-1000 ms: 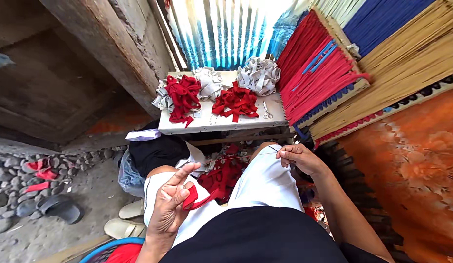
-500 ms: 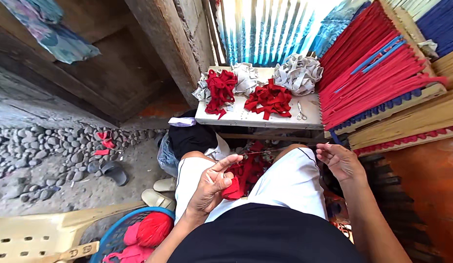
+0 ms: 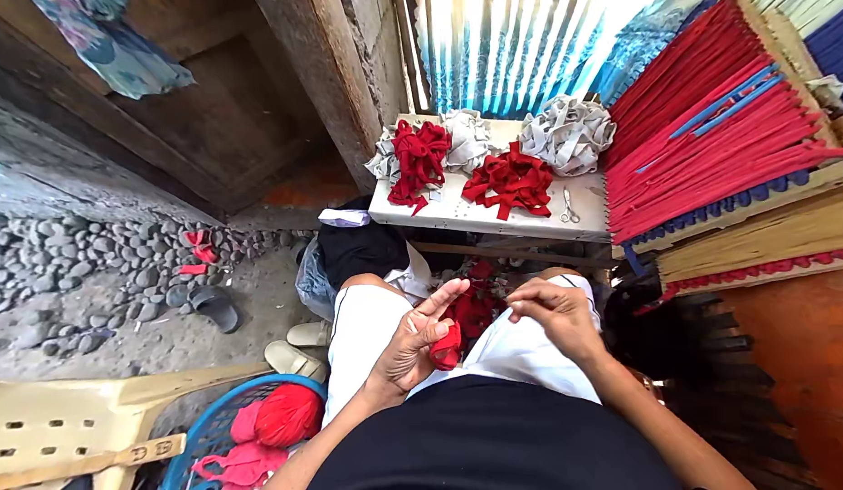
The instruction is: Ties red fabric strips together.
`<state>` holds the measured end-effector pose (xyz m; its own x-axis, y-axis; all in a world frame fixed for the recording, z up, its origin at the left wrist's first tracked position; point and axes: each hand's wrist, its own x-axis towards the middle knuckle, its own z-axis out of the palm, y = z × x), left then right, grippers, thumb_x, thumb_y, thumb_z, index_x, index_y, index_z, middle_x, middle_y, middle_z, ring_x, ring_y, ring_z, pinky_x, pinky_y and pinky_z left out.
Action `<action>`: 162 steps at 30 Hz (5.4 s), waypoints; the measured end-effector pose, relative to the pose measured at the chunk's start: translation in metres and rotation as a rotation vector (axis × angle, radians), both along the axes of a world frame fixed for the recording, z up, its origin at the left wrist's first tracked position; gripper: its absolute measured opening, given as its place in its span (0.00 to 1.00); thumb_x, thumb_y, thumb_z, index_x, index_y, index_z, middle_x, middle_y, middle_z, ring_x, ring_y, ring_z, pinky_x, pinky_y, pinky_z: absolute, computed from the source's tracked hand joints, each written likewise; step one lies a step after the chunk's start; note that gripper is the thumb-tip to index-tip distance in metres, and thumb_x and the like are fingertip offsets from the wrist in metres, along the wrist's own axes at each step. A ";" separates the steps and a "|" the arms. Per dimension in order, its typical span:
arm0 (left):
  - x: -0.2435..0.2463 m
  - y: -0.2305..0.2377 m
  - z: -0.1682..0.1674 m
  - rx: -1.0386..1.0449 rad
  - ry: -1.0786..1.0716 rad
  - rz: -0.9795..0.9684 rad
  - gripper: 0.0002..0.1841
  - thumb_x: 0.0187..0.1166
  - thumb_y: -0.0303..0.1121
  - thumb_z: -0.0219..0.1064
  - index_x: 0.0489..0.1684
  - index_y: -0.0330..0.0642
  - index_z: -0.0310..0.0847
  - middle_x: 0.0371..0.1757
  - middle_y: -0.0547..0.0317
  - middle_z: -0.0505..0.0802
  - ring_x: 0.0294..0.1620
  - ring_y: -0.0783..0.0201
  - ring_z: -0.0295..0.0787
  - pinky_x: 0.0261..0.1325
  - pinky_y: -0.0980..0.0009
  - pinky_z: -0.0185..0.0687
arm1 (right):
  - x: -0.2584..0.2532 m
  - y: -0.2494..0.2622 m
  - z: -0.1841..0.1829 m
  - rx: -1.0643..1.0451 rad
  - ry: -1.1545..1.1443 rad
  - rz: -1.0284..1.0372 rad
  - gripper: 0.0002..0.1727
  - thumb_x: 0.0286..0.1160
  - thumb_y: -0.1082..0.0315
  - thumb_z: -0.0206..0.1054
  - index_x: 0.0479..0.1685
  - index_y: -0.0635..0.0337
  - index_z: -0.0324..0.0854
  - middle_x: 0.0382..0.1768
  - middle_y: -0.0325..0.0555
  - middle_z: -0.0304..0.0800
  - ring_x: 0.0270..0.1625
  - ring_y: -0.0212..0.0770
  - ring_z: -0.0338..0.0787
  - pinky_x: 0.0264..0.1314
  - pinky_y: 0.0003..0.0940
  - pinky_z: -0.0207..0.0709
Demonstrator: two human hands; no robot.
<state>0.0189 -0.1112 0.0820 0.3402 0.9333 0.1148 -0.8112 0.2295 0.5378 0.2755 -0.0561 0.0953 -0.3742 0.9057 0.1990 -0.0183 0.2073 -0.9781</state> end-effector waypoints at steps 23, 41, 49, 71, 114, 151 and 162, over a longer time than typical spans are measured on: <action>0.019 -0.001 -0.007 0.019 0.098 0.100 0.39 0.72 0.21 0.75 0.88 0.34 0.63 0.83 0.43 0.76 0.67 0.57 0.88 0.70 0.60 0.85 | -0.052 -0.010 -0.004 -0.439 0.311 0.088 0.14 0.76 0.82 0.67 0.59 0.73 0.85 0.36 0.48 0.93 0.32 0.34 0.90 0.43 0.31 0.88; 0.019 -0.001 -0.010 0.031 0.101 0.069 0.38 0.73 0.17 0.72 0.88 0.33 0.63 0.84 0.44 0.75 0.64 0.59 0.89 0.68 0.63 0.86 | -0.051 -0.009 -0.010 -0.430 0.318 0.057 0.12 0.78 0.80 0.64 0.56 0.72 0.88 0.40 0.50 0.93 0.34 0.35 0.89 0.44 0.31 0.87; 0.011 0.003 -0.016 -0.062 0.566 0.224 0.21 0.73 0.21 0.74 0.66 0.29 0.83 0.53 0.48 0.92 0.52 0.60 0.91 0.57 0.65 0.90 | -0.038 -0.004 -0.006 -0.420 0.157 0.051 0.10 0.77 0.80 0.64 0.49 0.69 0.91 0.39 0.49 0.93 0.29 0.33 0.85 0.38 0.29 0.84; 0.026 0.005 -0.029 -0.052 0.798 0.272 0.05 0.72 0.19 0.75 0.42 0.29 0.90 0.35 0.51 0.96 0.35 0.66 0.94 0.46 0.71 0.92 | -0.031 -0.006 -0.006 -0.395 -0.042 0.101 0.08 0.79 0.79 0.64 0.44 0.67 0.90 0.37 0.47 0.90 0.26 0.33 0.82 0.32 0.27 0.81; 0.030 0.010 -0.032 -0.298 0.363 -0.036 0.10 0.88 0.26 0.50 0.52 0.45 0.77 0.21 0.65 0.76 0.15 0.76 0.68 0.17 0.83 0.62 | -0.031 -0.015 -0.032 -0.369 0.149 0.034 0.06 0.76 0.78 0.67 0.42 0.63 0.90 0.36 0.44 0.87 0.29 0.33 0.81 0.34 0.29 0.80; 0.047 0.008 -0.059 0.259 1.217 0.536 0.05 0.68 0.29 0.72 0.29 0.39 0.93 0.20 0.70 0.88 0.19 0.85 0.72 0.25 0.84 0.69 | -0.047 -0.015 -0.055 0.028 -0.152 -0.102 0.03 0.76 0.75 0.69 0.38 0.65 0.88 0.44 0.47 0.86 0.48 0.36 0.88 0.55 0.32 0.87; 0.035 0.015 -0.066 0.081 1.258 0.236 0.02 0.62 0.32 0.78 0.24 0.46 0.92 0.37 0.64 0.90 0.42 0.75 0.84 0.46 0.76 0.80 | 0.033 0.022 0.009 -0.101 0.189 -0.215 0.08 0.89 0.67 0.54 0.45 0.48 0.79 0.27 0.32 0.82 0.20 0.26 0.76 0.23 0.23 0.75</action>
